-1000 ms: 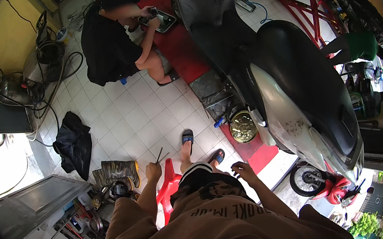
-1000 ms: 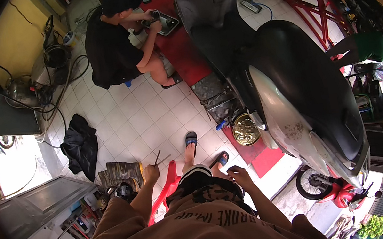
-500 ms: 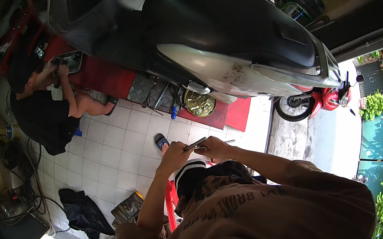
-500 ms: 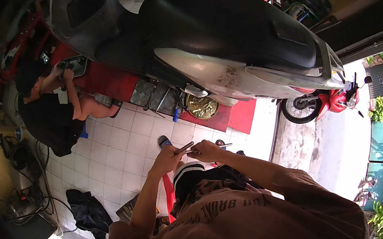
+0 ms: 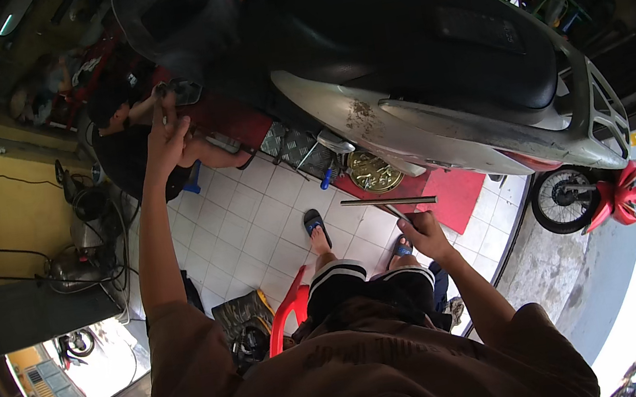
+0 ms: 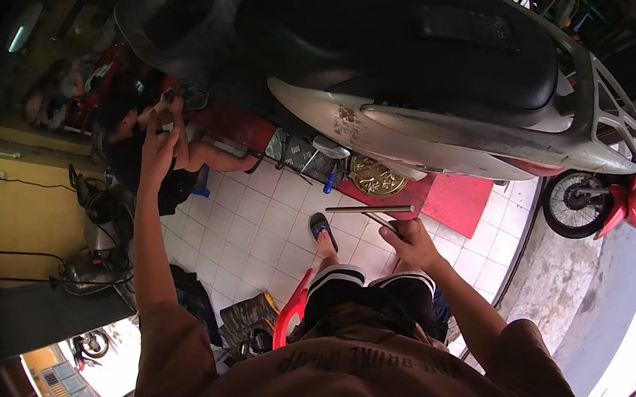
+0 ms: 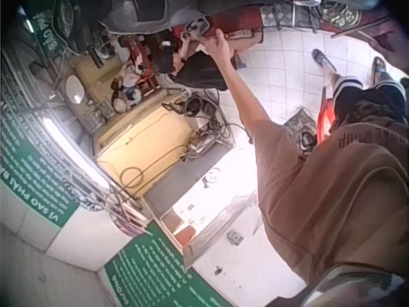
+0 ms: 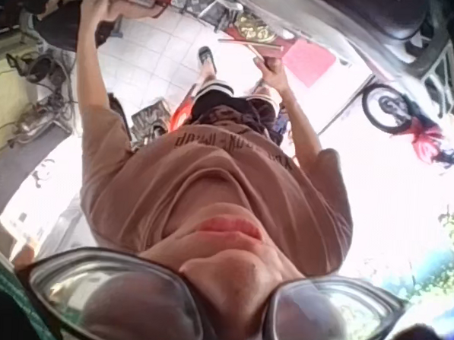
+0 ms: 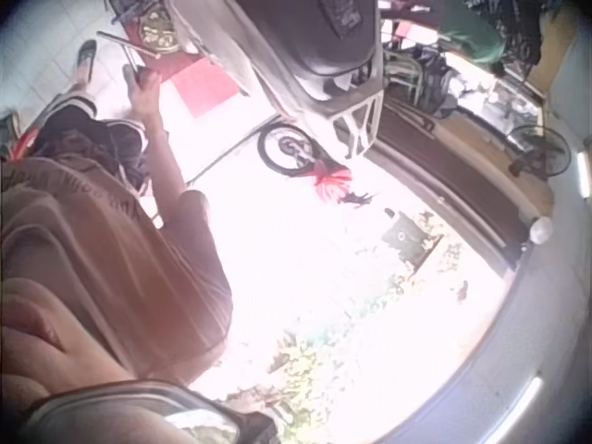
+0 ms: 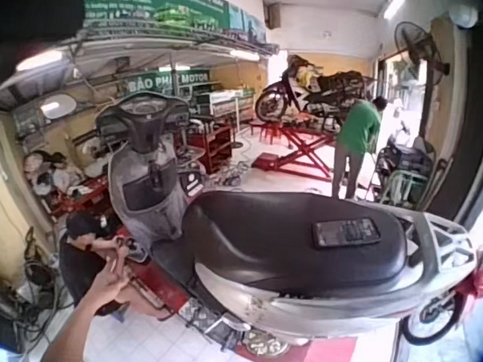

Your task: The person sits on a low stool and uses a T-handle wrench and a blue screwdriver to work on the engine area of a white scooter. They repeatedly tighten and loosen bolts on the engine casing, placing removed parts into a metal tray on the floor.

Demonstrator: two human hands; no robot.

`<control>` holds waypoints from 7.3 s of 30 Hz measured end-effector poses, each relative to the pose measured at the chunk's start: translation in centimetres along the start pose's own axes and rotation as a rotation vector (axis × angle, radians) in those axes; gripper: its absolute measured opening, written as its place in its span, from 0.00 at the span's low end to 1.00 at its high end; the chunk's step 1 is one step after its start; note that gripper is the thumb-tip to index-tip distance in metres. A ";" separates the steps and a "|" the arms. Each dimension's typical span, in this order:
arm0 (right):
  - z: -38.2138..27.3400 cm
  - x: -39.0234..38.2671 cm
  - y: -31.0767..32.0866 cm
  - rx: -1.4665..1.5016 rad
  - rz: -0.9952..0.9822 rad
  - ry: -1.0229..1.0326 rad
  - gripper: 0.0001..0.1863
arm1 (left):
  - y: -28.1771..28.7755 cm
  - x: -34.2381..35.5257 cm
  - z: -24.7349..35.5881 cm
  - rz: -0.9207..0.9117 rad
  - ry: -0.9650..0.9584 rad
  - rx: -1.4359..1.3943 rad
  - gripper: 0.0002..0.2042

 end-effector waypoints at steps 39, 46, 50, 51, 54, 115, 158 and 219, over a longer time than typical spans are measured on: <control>21.0 -1.4 -13.1 0.117 0.043 -0.928 0.16 | -48.3 -37.8 -41.5 -1.284 0.960 0.311 0.24; 24.5 1.2 -18.6 0.270 -0.084 -0.841 0.21 | -51.4 -45.9 -48.1 -1.517 0.864 0.456 0.26; 25.8 1.8 -22.2 0.260 -0.141 -0.658 0.22 | -52.7 -45.5 -51.6 -1.539 0.869 0.406 0.23; 26.6 0.7 -23.6 0.281 0.028 -0.617 0.20 | -52.8 -45.8 -52.3 -1.609 0.913 0.387 0.23; 26.4 2.0 -24.4 0.007 -0.062 -0.270 0.21 | -52.9 -43.3 -53.1 -1.772 0.901 0.420 0.25; 32.3 1.3 -33.9 0.637 -0.044 -0.427 0.09 | -39.4 -36.0 -36.7 -1.181 -0.157 0.534 0.16; 45.0 8.3 -29.7 0.117 0.706 -1.002 0.16 | -43.4 -20.9 -39.8 -1.100 -0.058 0.655 0.24; 39.3 8.9 -23.1 -0.322 -0.056 -0.324 0.25 | -44.6 -18.8 -43.9 -0.866 0.969 0.004 0.11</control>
Point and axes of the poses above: each hand's wrist, its own x-axis towards the middle knuckle, its own y-axis out of the back of the hand, z = x × y, the point moved 1 cm from there along x, towards the middle knuckle, and after that the axes turned 12 degrees about -x, right-handed, at the moved point
